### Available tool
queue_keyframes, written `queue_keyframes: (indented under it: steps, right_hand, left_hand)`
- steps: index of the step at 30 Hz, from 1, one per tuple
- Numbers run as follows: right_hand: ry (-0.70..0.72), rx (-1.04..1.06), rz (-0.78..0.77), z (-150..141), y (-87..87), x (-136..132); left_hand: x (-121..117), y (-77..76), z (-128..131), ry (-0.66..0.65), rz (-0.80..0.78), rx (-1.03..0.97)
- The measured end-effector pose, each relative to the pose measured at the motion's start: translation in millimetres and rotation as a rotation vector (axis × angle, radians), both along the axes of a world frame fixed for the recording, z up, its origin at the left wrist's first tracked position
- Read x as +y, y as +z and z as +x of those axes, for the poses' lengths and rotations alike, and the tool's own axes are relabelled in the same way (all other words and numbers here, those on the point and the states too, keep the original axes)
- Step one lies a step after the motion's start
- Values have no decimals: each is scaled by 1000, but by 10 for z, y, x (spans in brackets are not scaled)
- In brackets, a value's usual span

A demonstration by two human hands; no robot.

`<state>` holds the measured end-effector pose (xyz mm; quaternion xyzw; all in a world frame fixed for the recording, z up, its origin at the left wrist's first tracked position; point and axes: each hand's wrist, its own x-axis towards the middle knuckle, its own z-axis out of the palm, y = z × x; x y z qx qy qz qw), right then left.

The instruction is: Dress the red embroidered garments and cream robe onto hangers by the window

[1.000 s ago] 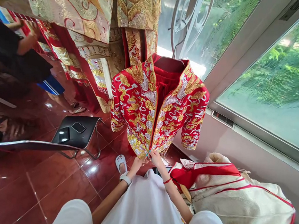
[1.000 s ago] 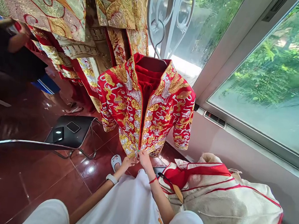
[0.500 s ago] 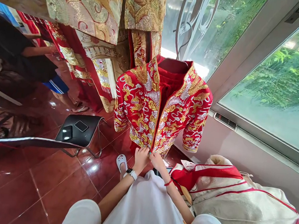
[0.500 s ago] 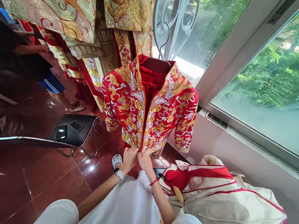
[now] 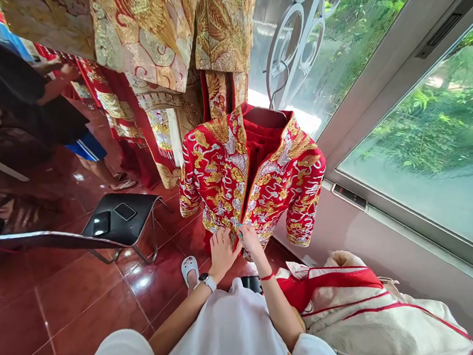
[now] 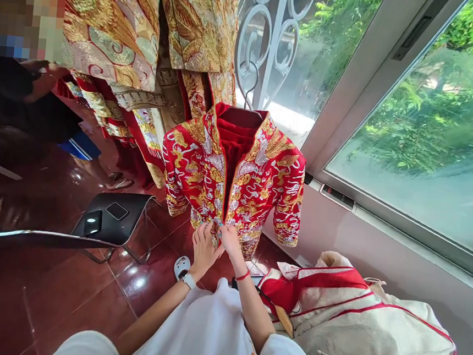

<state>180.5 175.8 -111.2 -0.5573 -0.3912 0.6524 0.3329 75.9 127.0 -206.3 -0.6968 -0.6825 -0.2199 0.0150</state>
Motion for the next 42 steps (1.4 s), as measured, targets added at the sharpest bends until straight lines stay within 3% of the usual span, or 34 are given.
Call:
queue_keyframes:
  steps: [3, 9, 20, 28, 32, 35, 42]
  right_hand:
    - [-16, 12, -25, -46, 12, -42]
    - [-19, 55, -47, -28, 92, -43]
    - [-63, 89, 151, 122, 582, 523]
    - [-48, 29, 164, 94, 541, 449]
    - [-54, 32, 177, 90, 560, 432]
    - [-67, 43, 204, 132, 694, 523]
    - [-72, 99, 310, 196, 1257, 891]
  left_hand:
    - [191, 89, 83, 16, 127, -40]
    - [540, 119, 295, -40, 9, -26]
    - [723, 117, 357, -76, 55, -32]
    - [973, 469, 266, -54, 107, -31]
    - [1057, 563, 304, -85, 64, -4]
    - [1057, 581, 345, -93, 48, 0]
    - [1047, 637, 400, -93, 79, -36]
